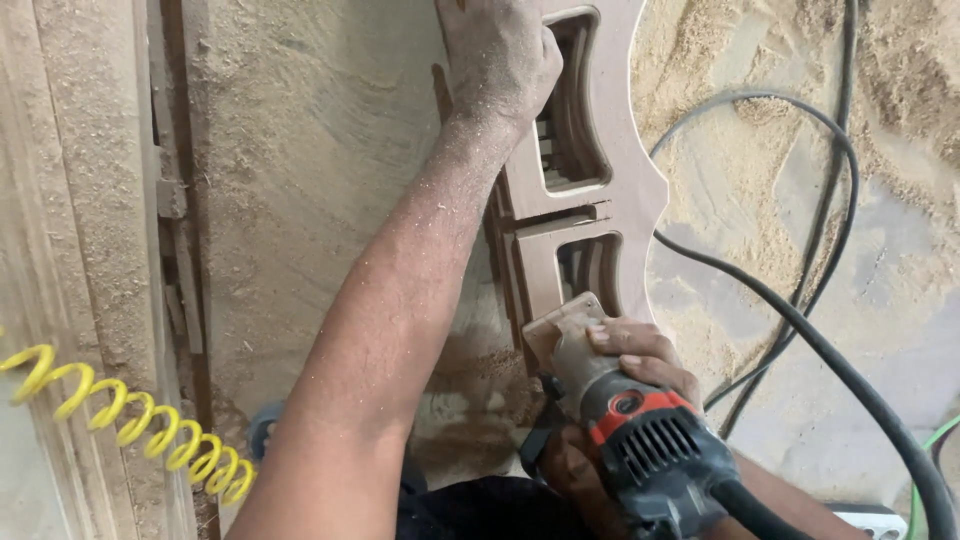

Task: Using a handheld power router to shape the edges and internal decorative cutouts of a wooden panel.

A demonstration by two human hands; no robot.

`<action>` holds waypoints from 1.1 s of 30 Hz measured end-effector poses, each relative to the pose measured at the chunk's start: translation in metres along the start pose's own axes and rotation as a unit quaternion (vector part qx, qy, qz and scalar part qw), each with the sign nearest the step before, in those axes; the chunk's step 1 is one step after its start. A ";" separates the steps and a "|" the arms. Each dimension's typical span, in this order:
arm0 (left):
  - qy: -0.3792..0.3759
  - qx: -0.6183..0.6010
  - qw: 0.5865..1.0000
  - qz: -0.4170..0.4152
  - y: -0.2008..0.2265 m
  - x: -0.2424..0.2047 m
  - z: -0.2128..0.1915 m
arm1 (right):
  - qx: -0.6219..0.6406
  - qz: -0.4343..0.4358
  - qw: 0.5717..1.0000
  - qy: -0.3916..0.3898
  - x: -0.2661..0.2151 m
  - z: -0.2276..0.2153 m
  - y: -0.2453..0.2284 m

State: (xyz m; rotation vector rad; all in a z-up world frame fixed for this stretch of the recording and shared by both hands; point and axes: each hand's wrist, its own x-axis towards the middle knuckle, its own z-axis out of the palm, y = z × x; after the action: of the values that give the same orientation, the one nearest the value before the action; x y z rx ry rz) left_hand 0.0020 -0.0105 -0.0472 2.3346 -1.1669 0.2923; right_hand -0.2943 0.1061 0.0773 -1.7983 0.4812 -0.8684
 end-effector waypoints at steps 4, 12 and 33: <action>-0.036 0.078 0.996 0.013 0.002 0.002 -0.007 | 0.030 -0.011 0.999 -0.005 0.018 0.004 0.012; -0.049 0.050 0.998 0.004 0.003 0.002 -0.007 | 0.047 0.046 0.996 -0.064 0.047 -0.002 0.018; -0.081 -0.148 0.986 0.014 -0.001 0.002 -0.002 | 0.085 -0.030 0.993 -0.073 0.061 -0.005 0.044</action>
State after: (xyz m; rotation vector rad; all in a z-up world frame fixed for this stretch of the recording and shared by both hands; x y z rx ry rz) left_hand 0.0040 -0.0097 -0.0451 2.1126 -1.2268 -0.0623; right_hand -0.2547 0.0445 0.0581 -1.7116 0.2531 -0.7866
